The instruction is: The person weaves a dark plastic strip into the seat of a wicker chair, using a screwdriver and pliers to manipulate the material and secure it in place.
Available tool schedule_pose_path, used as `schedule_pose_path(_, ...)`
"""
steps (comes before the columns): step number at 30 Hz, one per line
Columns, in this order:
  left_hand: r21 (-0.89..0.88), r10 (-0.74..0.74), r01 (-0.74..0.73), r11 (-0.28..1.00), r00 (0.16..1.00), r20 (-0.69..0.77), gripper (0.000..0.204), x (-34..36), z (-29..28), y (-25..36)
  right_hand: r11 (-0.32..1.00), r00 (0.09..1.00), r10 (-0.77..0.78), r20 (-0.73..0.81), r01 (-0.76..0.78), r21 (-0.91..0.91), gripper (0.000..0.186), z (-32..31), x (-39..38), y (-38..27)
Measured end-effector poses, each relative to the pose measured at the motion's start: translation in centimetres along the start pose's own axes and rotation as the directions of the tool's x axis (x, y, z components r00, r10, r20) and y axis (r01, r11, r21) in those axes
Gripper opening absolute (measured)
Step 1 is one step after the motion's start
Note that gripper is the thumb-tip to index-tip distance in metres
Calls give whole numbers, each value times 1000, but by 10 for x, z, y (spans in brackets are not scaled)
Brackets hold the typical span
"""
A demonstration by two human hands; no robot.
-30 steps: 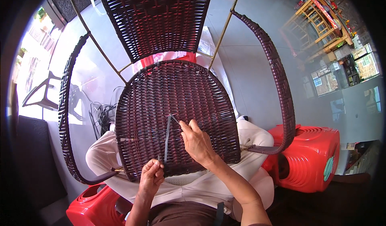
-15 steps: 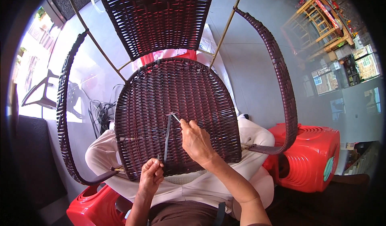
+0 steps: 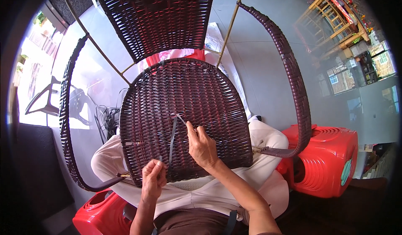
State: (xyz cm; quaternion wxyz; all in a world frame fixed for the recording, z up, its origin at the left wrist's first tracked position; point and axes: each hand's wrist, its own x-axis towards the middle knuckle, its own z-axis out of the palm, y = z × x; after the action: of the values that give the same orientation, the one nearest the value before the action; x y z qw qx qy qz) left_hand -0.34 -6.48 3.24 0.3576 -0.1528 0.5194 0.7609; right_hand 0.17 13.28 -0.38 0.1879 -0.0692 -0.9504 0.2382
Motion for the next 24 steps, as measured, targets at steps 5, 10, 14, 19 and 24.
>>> schedule_pose_path(5, 338, 238, -219, 915, 971, -18, 24, 24, 14, 43, 1000, 999, -20, -26, 20, 5, 35, 0, 0, 1)
schedule_pose_path(10, 435, 370, -317, 843, 928, -41, 19, 61, 53, 78, 999, 999, -36, -30, 36, -4, 35, 0, 0, 0)
schedule_pose_path(14, 522, 453, -392, 758, 891, 11, 20, 104, 80, 81, 996, 999, -33, 2, 33, -79, 36, 0, -3, 5)
schedule_pose_path(19, 342, 343, -383, 858, 923, 173, 23, 125, 74, 69, 999, 1000, -11, 19, 12, -50, 44, 0, -1, -2)
schedule_pose_path(24, 368, 292, -318, 874, 948, 127, 25, 119, 60, 49, 1000, 1000, 9, 30, -8, -4, 48, -2, -2, 2)
